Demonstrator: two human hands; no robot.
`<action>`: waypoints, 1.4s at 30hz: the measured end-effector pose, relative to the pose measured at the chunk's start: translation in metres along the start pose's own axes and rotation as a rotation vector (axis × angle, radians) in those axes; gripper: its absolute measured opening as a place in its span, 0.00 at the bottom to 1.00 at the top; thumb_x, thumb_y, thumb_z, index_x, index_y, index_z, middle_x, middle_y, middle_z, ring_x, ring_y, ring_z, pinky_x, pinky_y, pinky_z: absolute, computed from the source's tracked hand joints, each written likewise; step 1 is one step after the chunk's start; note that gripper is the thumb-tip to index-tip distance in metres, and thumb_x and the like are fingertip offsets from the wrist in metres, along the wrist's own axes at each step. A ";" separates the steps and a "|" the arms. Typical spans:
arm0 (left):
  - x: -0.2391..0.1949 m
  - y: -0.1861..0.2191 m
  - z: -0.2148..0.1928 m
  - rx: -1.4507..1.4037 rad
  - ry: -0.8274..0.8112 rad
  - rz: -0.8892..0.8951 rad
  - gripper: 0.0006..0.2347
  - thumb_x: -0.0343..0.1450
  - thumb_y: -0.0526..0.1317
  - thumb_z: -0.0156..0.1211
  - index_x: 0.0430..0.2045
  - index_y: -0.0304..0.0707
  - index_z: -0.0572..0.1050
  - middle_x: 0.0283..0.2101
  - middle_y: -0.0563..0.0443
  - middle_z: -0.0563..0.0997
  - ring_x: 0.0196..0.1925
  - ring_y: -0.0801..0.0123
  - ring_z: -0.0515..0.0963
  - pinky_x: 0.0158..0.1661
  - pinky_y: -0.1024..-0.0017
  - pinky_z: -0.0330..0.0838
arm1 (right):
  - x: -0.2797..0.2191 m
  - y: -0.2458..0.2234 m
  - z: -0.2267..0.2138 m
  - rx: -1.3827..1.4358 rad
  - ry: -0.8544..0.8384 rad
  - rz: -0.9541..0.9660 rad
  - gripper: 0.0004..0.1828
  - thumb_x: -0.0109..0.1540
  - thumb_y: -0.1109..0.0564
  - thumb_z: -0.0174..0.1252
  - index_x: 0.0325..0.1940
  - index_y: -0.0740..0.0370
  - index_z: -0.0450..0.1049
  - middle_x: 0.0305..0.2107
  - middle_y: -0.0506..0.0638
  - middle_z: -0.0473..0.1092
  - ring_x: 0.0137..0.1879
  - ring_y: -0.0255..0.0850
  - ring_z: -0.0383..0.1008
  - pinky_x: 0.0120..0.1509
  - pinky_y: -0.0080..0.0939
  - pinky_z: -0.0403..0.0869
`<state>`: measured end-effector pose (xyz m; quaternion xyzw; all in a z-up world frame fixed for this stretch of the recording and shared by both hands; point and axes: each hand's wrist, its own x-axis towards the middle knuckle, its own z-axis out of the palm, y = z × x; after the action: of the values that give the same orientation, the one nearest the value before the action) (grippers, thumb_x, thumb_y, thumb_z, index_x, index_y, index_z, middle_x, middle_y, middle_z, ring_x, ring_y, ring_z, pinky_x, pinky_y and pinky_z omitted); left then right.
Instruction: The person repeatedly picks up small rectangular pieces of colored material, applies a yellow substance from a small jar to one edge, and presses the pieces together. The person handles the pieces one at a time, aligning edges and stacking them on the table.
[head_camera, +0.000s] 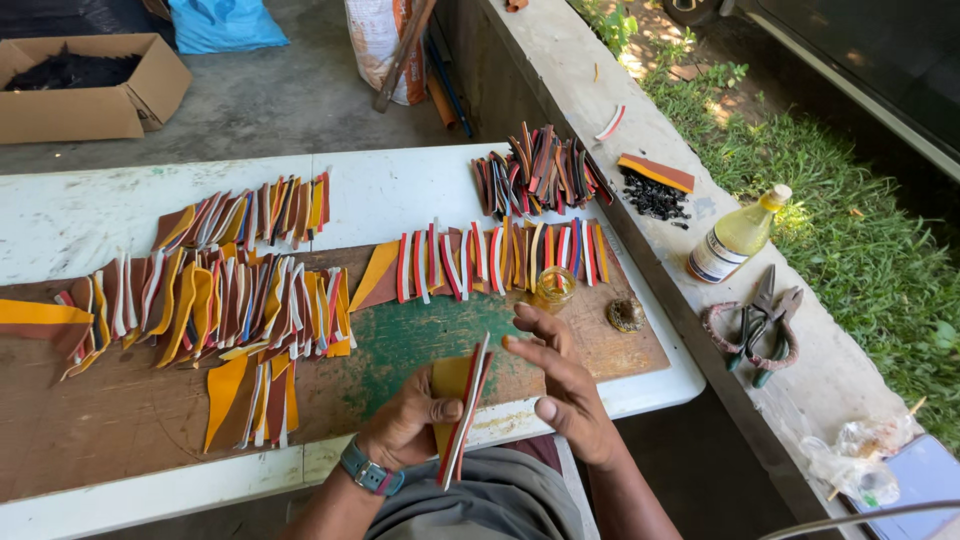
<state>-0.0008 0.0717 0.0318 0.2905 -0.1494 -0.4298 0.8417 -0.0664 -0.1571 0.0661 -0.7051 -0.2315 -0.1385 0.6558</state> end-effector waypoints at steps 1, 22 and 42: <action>-0.001 -0.003 -0.002 -0.003 0.005 -0.012 0.24 0.62 0.37 0.77 0.51 0.32 0.74 0.38 0.53 0.83 0.37 0.73 0.82 0.39 0.74 0.78 | 0.000 -0.004 0.001 -0.068 0.001 -0.005 0.38 0.64 0.30 0.54 0.68 0.56 0.73 0.76 0.63 0.51 0.84 0.58 0.47 0.85 0.63 0.48; -0.003 -0.007 0.005 0.232 0.165 0.117 0.21 0.59 0.36 0.78 0.45 0.34 0.78 0.40 0.54 0.85 0.43 0.73 0.82 0.45 0.71 0.79 | 0.034 0.010 0.019 0.493 0.119 0.371 0.50 0.56 0.67 0.67 0.79 0.58 0.51 0.49 0.58 0.77 0.56 0.45 0.76 0.63 0.50 0.71; -0.008 -0.031 -0.033 -0.190 0.223 0.069 0.10 0.70 0.35 0.65 0.41 0.30 0.77 0.28 0.47 0.83 0.25 0.70 0.83 0.26 0.74 0.79 | 0.025 0.027 0.013 0.257 0.241 0.053 0.32 0.63 0.55 0.61 0.72 0.60 0.68 0.59 0.59 0.72 0.67 0.50 0.71 0.71 0.54 0.68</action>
<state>-0.0092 0.0757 -0.0131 0.2504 -0.0235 -0.3776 0.8912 -0.0328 -0.1412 0.0542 -0.5996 -0.1485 -0.1740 0.7669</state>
